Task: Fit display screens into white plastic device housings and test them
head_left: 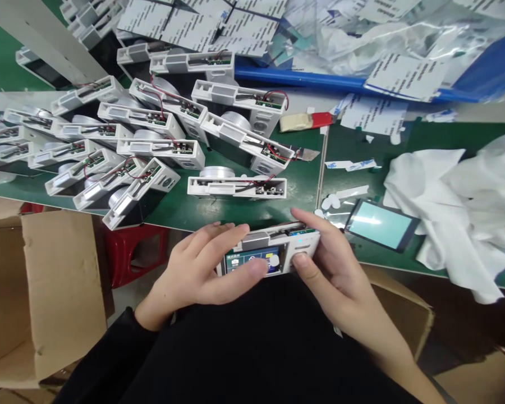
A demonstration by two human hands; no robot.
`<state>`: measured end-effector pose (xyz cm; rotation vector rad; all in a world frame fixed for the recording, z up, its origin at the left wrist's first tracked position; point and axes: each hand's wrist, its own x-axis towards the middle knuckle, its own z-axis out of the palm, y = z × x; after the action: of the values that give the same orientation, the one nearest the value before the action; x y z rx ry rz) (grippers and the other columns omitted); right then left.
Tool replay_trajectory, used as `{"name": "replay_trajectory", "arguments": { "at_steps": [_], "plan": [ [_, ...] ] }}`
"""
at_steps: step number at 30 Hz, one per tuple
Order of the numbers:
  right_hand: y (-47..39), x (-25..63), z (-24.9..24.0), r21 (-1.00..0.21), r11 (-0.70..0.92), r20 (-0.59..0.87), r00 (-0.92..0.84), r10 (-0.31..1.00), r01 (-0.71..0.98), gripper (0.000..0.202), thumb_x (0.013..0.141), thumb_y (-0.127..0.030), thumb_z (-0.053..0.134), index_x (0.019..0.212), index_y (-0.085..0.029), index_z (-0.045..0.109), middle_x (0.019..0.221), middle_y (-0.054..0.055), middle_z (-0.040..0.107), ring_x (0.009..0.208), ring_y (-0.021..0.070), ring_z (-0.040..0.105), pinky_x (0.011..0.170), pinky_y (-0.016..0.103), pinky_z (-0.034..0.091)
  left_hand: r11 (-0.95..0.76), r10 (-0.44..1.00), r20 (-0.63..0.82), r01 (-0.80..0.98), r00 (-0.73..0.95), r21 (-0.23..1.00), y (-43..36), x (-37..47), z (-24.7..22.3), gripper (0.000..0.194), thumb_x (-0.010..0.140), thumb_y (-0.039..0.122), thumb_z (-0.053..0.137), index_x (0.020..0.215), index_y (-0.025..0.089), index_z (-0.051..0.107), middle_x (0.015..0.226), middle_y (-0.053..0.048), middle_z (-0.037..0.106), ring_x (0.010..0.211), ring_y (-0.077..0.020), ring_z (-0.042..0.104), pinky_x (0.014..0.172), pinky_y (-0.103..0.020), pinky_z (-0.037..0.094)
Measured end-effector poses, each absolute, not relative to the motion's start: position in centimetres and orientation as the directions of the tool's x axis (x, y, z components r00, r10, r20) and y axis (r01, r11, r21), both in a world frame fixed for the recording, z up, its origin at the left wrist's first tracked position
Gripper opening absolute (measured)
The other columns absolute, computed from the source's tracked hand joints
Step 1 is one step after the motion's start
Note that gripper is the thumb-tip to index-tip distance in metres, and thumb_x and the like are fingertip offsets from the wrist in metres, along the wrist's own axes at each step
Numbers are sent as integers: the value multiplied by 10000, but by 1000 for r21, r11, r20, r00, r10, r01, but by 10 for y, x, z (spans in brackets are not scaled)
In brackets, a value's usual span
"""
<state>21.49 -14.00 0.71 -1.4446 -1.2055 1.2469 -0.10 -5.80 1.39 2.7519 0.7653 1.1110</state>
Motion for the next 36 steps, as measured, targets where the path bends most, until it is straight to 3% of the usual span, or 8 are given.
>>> {"name": "replay_trajectory", "arguments": {
  "at_steps": [3, 7, 10, 14, 17, 24, 30, 36],
  "plan": [
    [-139, 216, 10, -964, -177, -185, -21, 982, 199, 578, 1089, -380, 514, 1632, -437, 325, 1435, 60, 601, 1221, 251, 649, 1020, 424, 573, -876, 471, 637, 409, 610, 255, -57, -3, 15, 388, 901, 277, 784, 1227, 254, 575, 1151, -80, 748, 969, -223, 735, 843, -351, 668],
    [-137, 215, 8, -948, -128, -108, 83, 991, 292, 469, 1073, -360, 542, 1536, -389, 472, 1214, 66, 658, 916, 212, 662, 834, 387, 599, -852, 504, 641, 457, 579, 257, -62, -2, 12, 479, 918, 346, 779, 1336, 292, 551, 1156, -78, 752, 946, -222, 743, 738, -316, 646],
    [-136, 213, 8, -973, -167, -157, 75, 985, 161, 446, 1054, -374, 587, 1496, -369, 523, 1298, 75, 653, 1012, 233, 679, 895, 414, 618, -857, 501, 638, 438, 584, 272, -61, -5, 9, 643, 905, 308, 785, 1477, 298, 491, 1186, -82, 763, 960, -220, 753, 742, -313, 642],
    [-136, 207, 17, -962, -255, -260, 49, 964, -94, 474, 1059, -426, 579, 1520, -418, 473, 1418, 55, 637, 1240, 280, 668, 1008, 470, 614, -853, 522, 608, 375, 598, 363, -55, -11, 5, 1097, 872, 468, 827, 1696, 226, 143, 1249, -144, 758, 966, -238, 765, 747, -353, 653],
    [-137, 202, 23, -952, -239, -248, 25, 968, -191, 513, 1052, -430, 595, 1531, -480, 418, 1456, 21, 630, 1320, 293, 641, 1042, 499, 610, -820, 569, 592, 349, 570, 453, -54, -12, 2, 1042, 900, 546, 782, 1694, 246, 176, 1262, -152, 761, 961, -242, 781, 711, -353, 651],
    [-138, 201, 25, -953, -272, -280, 44, 959, -134, 468, 1053, -427, 602, 1492, -460, 444, 1370, 26, 678, 1178, 269, 714, 890, 439, 663, -782, 621, 574, 371, 534, 501, -60, -8, -2, 1022, 915, 548, 754, 1699, 317, 139, 1286, -89, 759, 978, -213, 790, 786, -352, 687],
    [-137, 202, 15, -933, -265, -275, 5, 961, -245, 462, 1034, -402, 642, 1465, -447, 484, 1335, 29, 696, 1142, 262, 728, 903, 436, 665, -798, 599, 601, 339, 528, 498, -61, -8, -4, 1062, 879, 464, 815, 1699, 266, 170, 1345, -119, 733, 1028, -223, 766, 786, -353, 662],
    [-139, 201, 5, -925, -226, -262, 82, 961, -306, 442, 1026, -319, 667, 1432, -455, 560, 1187, -9, 710, 953, 172, 713, 813, 304, 638, -799, 594, 523, 376, 611, 469, -61, -11, -1, 993, 937, 444, 763, 1698, 227, 162, 1305, -143, 716, 1067, -238, 739, 810, -367, 634]
  ]
}}
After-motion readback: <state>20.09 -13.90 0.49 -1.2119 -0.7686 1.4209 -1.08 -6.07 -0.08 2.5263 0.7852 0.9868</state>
